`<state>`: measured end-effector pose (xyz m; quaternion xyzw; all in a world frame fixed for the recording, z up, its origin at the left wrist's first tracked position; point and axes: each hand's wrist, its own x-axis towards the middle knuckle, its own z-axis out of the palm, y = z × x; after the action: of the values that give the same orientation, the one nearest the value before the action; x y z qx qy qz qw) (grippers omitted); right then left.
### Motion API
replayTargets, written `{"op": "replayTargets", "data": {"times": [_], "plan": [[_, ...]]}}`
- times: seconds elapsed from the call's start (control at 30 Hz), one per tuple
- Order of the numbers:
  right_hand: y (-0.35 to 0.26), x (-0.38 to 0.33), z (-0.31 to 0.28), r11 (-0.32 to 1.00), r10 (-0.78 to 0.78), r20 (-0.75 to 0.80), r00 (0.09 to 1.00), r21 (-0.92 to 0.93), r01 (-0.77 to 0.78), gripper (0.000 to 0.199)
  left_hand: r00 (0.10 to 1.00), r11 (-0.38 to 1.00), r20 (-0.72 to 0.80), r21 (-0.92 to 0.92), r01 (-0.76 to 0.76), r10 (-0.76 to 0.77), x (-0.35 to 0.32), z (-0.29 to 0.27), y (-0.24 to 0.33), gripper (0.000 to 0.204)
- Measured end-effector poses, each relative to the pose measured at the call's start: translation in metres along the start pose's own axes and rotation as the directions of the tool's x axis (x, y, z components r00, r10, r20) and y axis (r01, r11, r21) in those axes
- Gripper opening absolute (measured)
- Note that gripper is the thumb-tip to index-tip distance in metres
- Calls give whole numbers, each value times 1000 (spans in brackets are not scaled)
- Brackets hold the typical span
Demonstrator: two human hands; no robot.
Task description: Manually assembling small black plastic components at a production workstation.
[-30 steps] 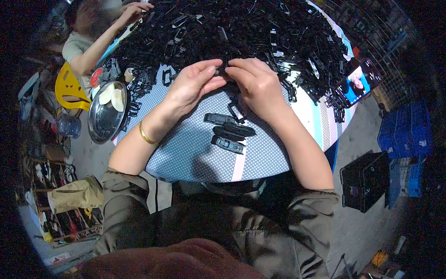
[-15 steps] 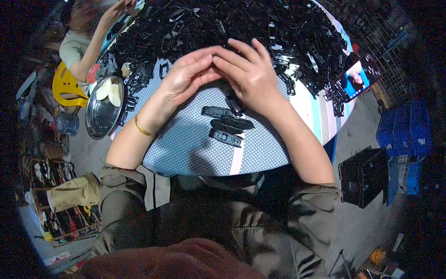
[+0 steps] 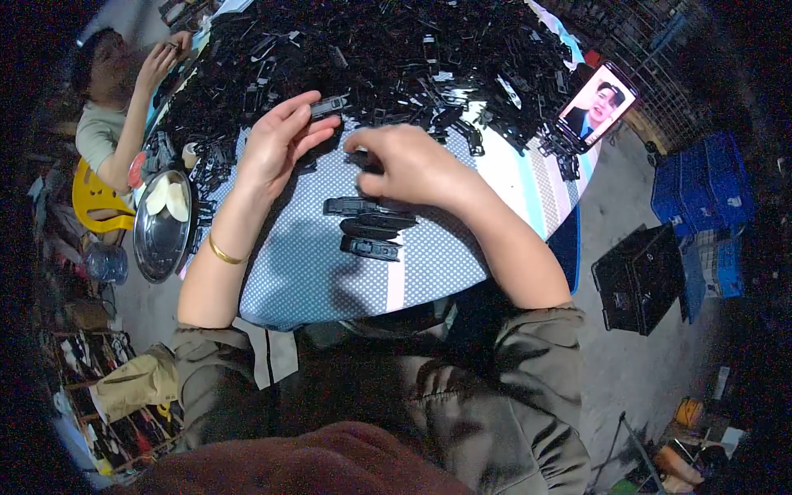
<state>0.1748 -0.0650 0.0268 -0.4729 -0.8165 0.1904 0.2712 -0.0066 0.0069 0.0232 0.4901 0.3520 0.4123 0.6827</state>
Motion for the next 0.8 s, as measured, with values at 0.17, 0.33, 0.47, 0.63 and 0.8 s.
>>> {"op": "replayTargets", "data": {"times": [0.17, 0.33, 0.47, 0.63, 0.8], "plan": [[9, 5, -10, 962, -5, -358, 934, 254, 102, 23, 986, 985, 110, -105, 136, -124, -5, 7, -6, 33], [12, 6, -12, 955, 4, -411, 911, 272, 118, 24, 966, 963, 222, -203, 178, -132, -5, 6, -10, 31], [9, 7, -11, 965, -28, -368, 930, 231, 120, 25, 961, 970, 246, -176, 169, -123, -4, 2, -13, 31], [9, 6, -10, 975, -134, -400, 907, 112, 194, 25, 972, 982, 212, -133, 131, -101, -7, 6, -11, 31], [12, 6, -12, 973, -221, -379, 899, -26, 229, 25, 977, 992, 197, -79, 100, -83, -9, 7, -10, 31]]}}
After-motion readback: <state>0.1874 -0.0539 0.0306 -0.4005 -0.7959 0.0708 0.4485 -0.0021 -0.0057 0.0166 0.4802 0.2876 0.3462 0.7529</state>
